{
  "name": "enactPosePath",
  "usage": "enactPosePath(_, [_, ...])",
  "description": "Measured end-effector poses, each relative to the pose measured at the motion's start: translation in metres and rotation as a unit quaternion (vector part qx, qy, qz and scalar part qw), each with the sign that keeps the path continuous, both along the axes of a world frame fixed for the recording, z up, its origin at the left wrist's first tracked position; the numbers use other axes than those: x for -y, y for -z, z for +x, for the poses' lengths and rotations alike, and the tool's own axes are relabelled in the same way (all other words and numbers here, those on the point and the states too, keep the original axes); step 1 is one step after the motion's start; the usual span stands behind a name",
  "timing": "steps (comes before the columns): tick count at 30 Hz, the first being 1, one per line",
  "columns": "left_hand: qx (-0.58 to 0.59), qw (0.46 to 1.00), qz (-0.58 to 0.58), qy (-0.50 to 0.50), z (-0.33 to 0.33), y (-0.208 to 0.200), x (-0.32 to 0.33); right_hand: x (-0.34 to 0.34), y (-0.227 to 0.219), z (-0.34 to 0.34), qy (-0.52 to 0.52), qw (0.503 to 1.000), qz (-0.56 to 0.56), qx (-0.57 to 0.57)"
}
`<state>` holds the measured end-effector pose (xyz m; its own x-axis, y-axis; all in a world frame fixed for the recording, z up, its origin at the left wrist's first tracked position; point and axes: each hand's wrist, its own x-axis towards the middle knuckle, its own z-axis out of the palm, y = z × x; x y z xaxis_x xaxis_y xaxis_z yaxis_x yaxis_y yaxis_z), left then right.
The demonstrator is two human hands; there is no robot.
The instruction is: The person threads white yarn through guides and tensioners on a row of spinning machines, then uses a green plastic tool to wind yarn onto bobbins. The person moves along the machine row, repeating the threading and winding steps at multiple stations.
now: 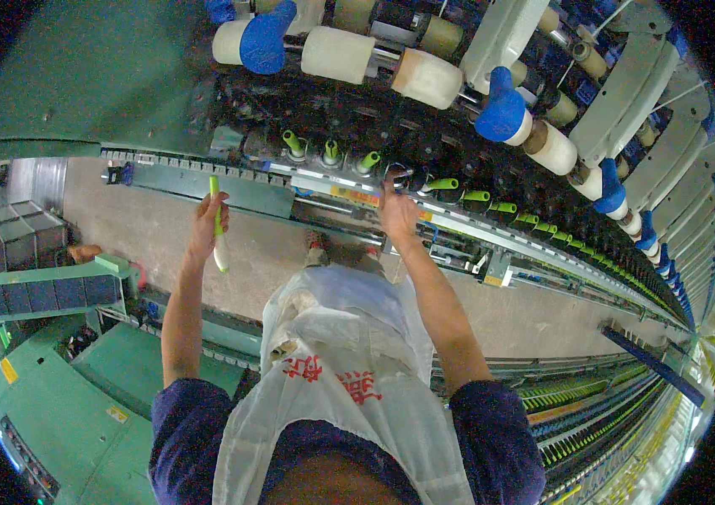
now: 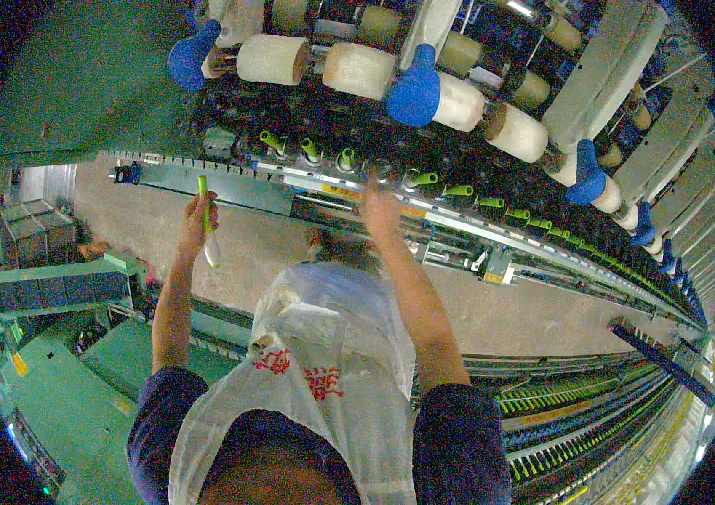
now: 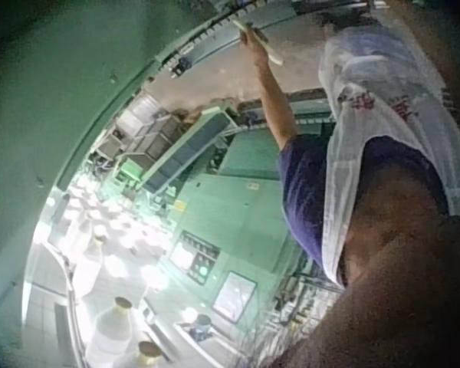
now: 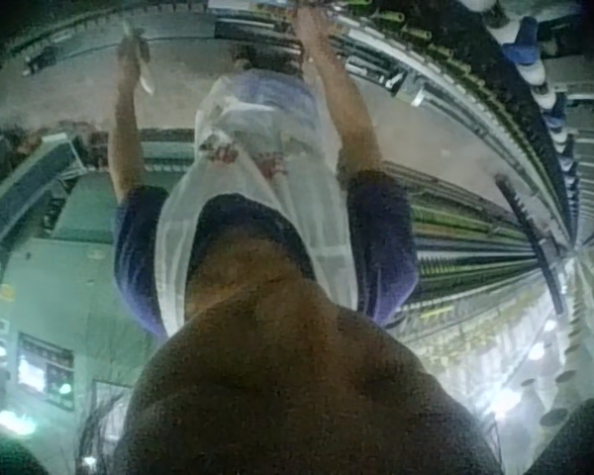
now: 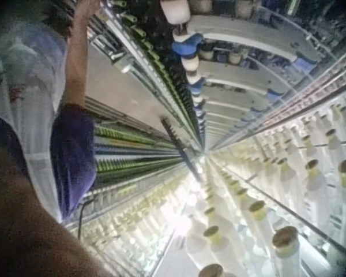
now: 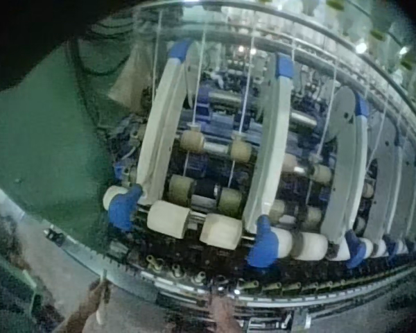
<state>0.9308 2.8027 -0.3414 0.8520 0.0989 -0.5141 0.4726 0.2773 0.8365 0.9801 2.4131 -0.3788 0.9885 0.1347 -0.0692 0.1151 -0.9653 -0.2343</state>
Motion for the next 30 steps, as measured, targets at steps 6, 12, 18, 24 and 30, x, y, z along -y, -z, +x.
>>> enactPosePath(6, [0.034, 0.984, 0.123, 0.123, 0.013, 0.027, 0.019, 0.013, 0.019, 0.002, 0.091, 0.993, -0.005, 0.071])
enactPosePath(12, [0.126, 0.971, 0.203, 0.025, 0.016, 0.054, 0.013, 0.023, 0.029, -0.005, 0.105, 0.989, 0.04, 0.1])
enactPosePath(18, [0.118, 0.937, 0.315, 0.098, 0.01, 0.072, 0.009, 0.027, 0.032, -0.006, 0.05, 0.996, -0.012, 0.076])
enactPosePath(24, [0.171, 0.948, 0.268, 0.017, 0.022, 0.097, -0.002, 0.023, 0.03, -0.004, 0.105, 0.988, 0.041, 0.11])
enactPosePath(30, [0.109, 0.956, 0.266, 0.064, 0.016, 0.108, -0.024, 0.017, 0.006, -0.008, 0.01, 0.997, -0.057, 0.048])
